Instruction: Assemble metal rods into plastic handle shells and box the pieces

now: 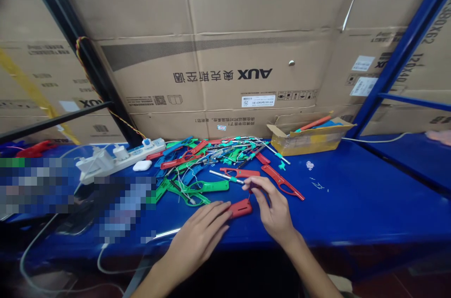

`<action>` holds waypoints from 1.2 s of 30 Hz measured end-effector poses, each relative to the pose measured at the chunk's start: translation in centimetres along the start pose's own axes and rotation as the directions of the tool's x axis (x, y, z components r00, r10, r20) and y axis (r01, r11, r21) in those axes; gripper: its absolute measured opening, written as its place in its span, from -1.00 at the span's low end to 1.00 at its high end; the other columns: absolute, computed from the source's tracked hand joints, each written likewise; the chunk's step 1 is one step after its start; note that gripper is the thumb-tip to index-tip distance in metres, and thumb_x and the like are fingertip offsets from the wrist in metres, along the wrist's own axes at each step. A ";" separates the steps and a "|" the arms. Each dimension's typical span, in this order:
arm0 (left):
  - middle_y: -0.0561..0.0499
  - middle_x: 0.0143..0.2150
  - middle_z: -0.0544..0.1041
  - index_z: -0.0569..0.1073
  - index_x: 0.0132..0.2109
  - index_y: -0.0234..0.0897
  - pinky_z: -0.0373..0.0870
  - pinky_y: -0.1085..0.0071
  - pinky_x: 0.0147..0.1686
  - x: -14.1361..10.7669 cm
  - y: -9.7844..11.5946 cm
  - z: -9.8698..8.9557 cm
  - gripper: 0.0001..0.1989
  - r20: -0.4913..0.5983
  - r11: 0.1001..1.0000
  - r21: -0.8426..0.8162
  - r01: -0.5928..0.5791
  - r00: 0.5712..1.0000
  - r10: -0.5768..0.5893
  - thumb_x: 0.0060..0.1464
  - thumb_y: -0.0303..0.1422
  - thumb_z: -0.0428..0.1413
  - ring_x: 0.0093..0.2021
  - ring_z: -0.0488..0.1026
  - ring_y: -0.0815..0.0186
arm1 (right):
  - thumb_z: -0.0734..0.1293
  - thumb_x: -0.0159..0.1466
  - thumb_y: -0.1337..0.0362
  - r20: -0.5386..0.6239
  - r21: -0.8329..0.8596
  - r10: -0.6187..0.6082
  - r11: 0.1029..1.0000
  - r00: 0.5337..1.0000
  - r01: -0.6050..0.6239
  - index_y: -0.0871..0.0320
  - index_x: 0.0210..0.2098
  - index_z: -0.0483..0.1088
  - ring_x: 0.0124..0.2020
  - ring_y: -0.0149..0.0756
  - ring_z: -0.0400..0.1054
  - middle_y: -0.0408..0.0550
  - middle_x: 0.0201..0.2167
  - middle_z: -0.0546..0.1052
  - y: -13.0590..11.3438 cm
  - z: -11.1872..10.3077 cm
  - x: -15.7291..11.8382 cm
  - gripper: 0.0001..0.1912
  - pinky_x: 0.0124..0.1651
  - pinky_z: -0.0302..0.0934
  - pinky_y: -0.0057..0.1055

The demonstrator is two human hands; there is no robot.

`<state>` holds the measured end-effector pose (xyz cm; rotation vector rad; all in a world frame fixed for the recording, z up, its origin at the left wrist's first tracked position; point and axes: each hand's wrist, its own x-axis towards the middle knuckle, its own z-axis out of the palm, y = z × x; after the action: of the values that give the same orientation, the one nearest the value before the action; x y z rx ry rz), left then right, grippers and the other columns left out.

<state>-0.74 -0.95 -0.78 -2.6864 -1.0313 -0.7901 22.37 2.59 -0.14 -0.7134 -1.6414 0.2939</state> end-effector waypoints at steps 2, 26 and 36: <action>-0.10 0.24 0.50 0.41 0.25 -0.26 0.49 0.15 0.17 0.0 0.0 0.0 -0.67 0.001 1.000 0.007 -0.009 1.000 0.009 0.44 -0.36 -0.03 0.21 0.47 0.15 | 0.25 0.44 0.43 -0.033 0.026 0.025 0.999 0.999 -0.024 -0.03 0.15 0.35 -0.17 -0.27 0.55 -0.05 -0.10 0.54 0.2 0.0 0.0 -0.65 -0.07 0.49 -0.23; -0.07 0.23 0.52 0.44 0.19 -0.27 0.51 0.16 0.13 0.1 0.1 -0.1 -0.71 -0.011 1.000 0.009 -0.022 1.000 0.022 0.44 -0.38 -0.04 0.18 0.49 0.13 | 0.34 0.38 0.44 -0.044 0.052 0.022 0.998 0.999 -0.020 -0.08 0.05 0.49 -0.25 -0.29 0.54 -0.13 -0.22 0.58 -0.5 -0.2 0.6 -0.66 -0.17 0.49 -0.32; -0.05 0.23 0.51 0.43 0.21 -0.25 0.50 0.16 0.12 0.0 0.0 -0.1 -0.70 0.004 1.000 0.015 -0.020 1.000 0.020 0.45 -0.38 -0.05 0.17 0.48 0.14 | 0.33 0.39 0.41 -0.022 0.121 0.081 0.990 0.996 -0.077 -0.05 0.06 0.50 -0.23 -0.25 0.57 -0.07 -0.18 0.60 -0.7 -0.3 0.6 -0.69 -0.15 0.53 -0.28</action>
<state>-0.75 -0.98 -0.71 -2.6824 -1.0060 -0.7705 22.48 2.39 0.80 -0.6890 -1.5583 0.4349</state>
